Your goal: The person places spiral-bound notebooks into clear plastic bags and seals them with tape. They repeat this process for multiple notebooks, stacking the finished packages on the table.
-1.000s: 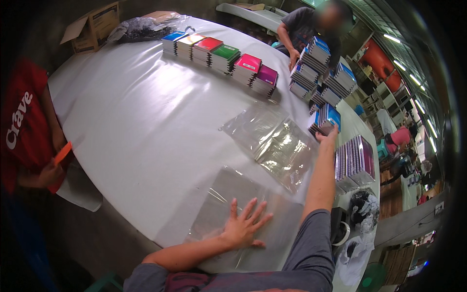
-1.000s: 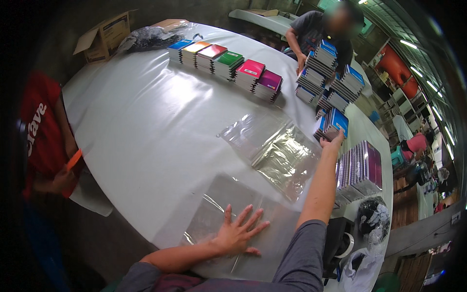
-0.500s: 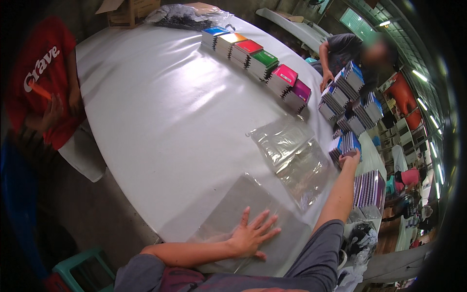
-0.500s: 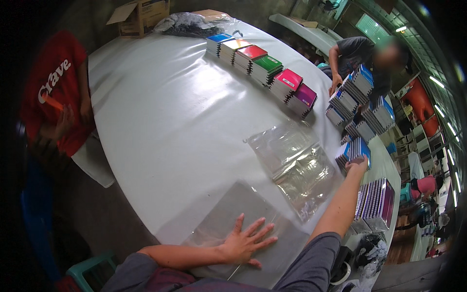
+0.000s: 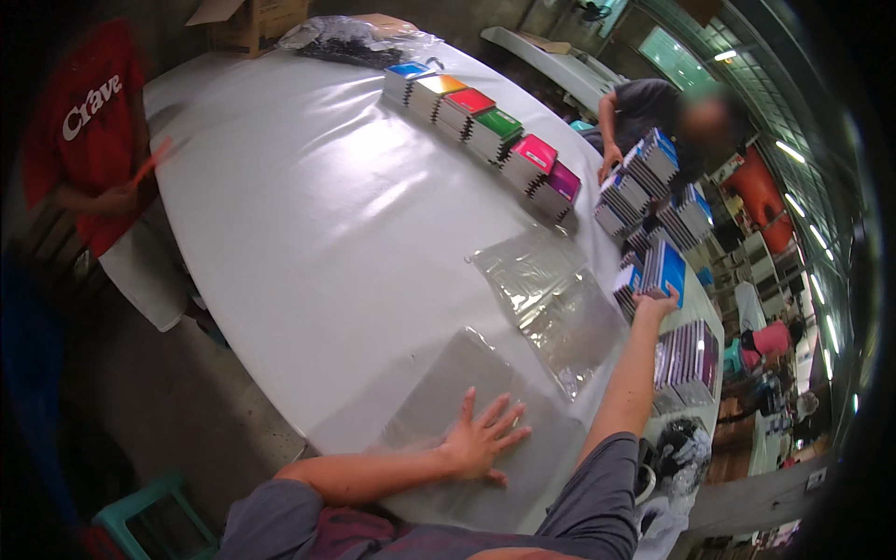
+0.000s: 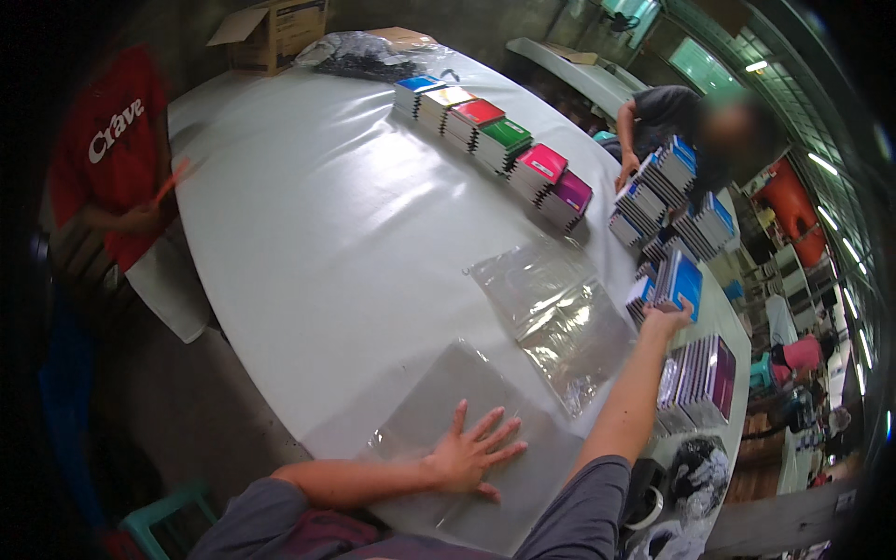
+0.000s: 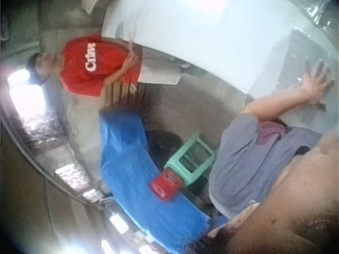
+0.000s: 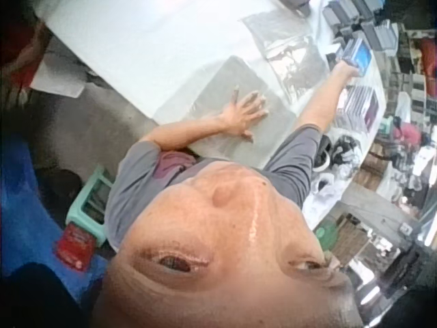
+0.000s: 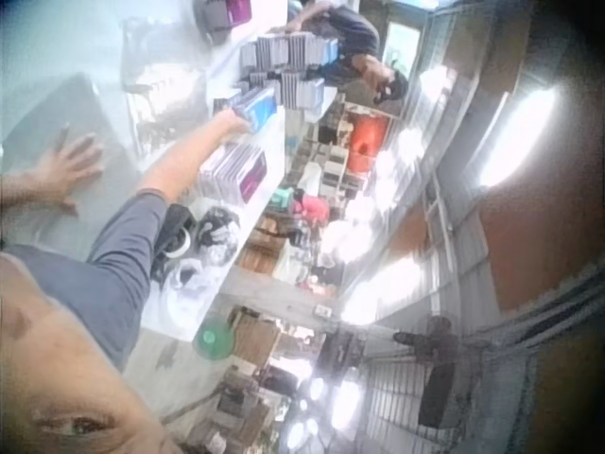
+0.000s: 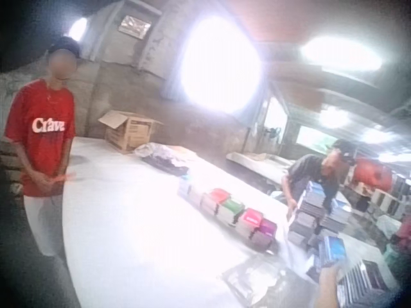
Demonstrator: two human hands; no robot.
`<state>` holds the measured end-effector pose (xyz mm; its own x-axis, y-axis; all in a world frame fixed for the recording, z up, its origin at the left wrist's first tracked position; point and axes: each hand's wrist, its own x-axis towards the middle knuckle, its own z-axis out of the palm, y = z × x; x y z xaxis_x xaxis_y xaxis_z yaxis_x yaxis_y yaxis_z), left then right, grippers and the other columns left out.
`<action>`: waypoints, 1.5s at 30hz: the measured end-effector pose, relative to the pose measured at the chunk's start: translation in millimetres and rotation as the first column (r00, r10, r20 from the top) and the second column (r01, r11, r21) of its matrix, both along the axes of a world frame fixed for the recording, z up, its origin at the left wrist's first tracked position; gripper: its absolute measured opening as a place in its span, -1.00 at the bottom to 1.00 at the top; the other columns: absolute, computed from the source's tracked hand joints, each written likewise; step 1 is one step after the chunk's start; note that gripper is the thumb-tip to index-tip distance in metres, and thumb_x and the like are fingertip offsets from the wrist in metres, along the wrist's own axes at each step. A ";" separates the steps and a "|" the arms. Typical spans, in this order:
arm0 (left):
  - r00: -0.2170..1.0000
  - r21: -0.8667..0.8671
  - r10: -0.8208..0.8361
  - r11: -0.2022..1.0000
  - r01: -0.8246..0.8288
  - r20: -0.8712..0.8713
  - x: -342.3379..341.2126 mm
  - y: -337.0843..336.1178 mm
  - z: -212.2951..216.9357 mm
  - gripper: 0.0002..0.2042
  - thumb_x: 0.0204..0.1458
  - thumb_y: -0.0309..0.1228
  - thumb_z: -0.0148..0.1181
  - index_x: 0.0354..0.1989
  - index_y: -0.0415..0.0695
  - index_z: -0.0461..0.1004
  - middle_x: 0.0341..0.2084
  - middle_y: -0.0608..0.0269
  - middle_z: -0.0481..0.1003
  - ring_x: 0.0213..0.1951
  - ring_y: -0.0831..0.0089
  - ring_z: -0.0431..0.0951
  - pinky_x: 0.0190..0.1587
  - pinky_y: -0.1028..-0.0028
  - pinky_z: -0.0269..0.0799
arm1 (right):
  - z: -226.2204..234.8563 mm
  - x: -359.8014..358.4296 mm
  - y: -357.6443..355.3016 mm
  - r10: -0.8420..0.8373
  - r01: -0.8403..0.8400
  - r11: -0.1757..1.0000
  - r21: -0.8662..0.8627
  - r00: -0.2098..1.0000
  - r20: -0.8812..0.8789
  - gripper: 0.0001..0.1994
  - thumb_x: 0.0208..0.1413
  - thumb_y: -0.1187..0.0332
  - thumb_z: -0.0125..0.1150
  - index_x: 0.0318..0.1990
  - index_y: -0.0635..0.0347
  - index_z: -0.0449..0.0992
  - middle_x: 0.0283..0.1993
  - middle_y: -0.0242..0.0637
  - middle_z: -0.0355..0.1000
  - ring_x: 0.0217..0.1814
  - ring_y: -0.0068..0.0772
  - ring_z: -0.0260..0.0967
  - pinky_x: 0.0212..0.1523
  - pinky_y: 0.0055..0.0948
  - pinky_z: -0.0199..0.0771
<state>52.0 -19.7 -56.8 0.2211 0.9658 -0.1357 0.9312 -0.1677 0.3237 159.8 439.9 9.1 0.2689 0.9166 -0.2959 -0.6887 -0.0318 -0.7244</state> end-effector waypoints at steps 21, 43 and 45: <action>0.419 0.337 -0.273 0.937 -0.087 0.866 -56.8 4.3 68.8 0.41 -0.62 -0.15 0.60 0.35 -0.04 -0.49 0.26 -0.11 0.02 0.29 0.06 0.04 0.27 0.15 0.00 | 98.1 41.6 -396.8 -0.185 -0.801 0.594 -0.076 -0.227 0.956 -0.44 -0.42 0.26 0.26 -0.10 0.19 0.41 -0.32 -0.15 0.47 -0.31 -0.16 0.41 -0.31 -0.35 0.38; 0.120 0.066 -0.013 0.888 -0.455 0.993 15.0 -3.8 -2.2 -0.26 -0.50 -0.45 0.49 -0.01 -0.21 0.23 -0.23 0.26 0.43 -0.15 0.43 0.44 -0.03 0.46 0.35 | -60.7 46.4 -433.5 0.303 -0.682 0.646 0.343 0.641 0.705 0.01 -0.47 0.38 0.58 0.23 0.10 0.05 0.01 -0.25 0.34 0.08 -0.42 0.26 0.12 -0.38 0.26; 0.145 0.137 -0.081 0.887 -0.441 0.986 12.8 -14.0 -4.9 -0.27 -0.51 -0.47 0.50 -0.03 -0.22 0.25 -0.23 0.26 0.43 -0.18 0.45 0.44 -0.05 0.47 0.36 | -63.6 49.1 -445.6 0.220 -0.659 0.656 0.368 0.634 0.742 -0.03 -0.47 0.37 0.57 0.21 0.09 0.08 0.05 -0.23 0.31 0.12 -0.42 0.24 0.12 -0.38 0.27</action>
<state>64.8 -33.7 -61.6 -0.2735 0.9005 0.3380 -0.0776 -0.3709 0.9254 208.9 -5.7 -54.6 -0.3131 0.8742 0.3711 -0.1216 0.3507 -0.9286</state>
